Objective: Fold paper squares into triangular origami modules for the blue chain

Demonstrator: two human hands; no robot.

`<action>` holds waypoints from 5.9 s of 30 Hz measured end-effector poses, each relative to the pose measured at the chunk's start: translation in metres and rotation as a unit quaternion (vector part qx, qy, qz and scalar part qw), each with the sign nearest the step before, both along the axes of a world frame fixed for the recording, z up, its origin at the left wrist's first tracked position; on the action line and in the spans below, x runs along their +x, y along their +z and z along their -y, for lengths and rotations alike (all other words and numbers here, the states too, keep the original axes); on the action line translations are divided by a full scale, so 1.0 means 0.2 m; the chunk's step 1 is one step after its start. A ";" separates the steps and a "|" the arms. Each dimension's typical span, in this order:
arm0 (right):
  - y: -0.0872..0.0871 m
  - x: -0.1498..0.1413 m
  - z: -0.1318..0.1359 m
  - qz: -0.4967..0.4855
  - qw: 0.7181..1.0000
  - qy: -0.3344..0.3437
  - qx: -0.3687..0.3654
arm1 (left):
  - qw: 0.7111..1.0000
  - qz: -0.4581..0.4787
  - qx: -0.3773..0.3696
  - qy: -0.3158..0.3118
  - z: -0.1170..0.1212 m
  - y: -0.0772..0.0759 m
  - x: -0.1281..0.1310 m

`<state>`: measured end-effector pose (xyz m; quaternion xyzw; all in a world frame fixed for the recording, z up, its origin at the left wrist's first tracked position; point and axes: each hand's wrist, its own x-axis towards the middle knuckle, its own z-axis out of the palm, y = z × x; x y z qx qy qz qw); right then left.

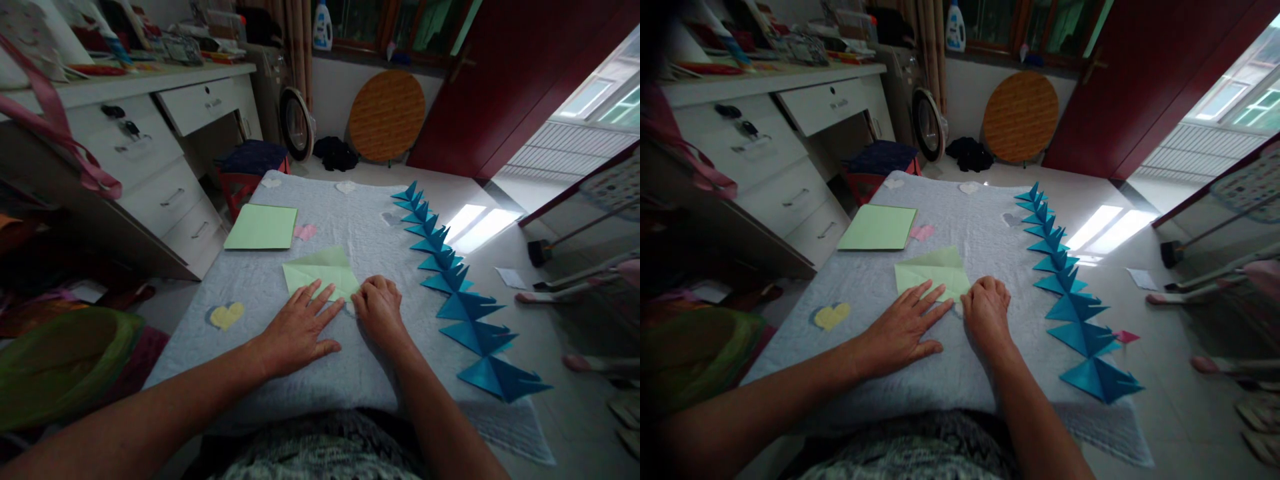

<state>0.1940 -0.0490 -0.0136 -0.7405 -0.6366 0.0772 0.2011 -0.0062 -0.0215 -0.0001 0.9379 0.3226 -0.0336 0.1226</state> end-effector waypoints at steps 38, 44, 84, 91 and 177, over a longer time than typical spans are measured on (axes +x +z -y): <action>0.02 0.07 0.03 -0.046 0.998 0.044 0.014 | 1.000 -0.003 0.009 0.015 0.01 -0.02 0.01; 0.00 0.07 0.01 -0.047 0.997 0.053 0.007 | 1.000 -0.011 0.016 -0.011 0.01 -0.02 0.01; 0.03 0.06 0.02 -0.101 0.989 0.045 0.098 | 0.999 0.020 0.026 -0.007 0.00 -0.04 0.01; 0.03 -0.01 0.00 -0.078 0.979 0.180 0.057 | 0.999 0.024 0.028 -0.012 0.01 -0.04 0.01; 0.06 -0.01 -0.10 -0.264 0.932 0.121 0.217 | 0.935 0.334 -0.098 0.070 -0.32 0.05 -0.31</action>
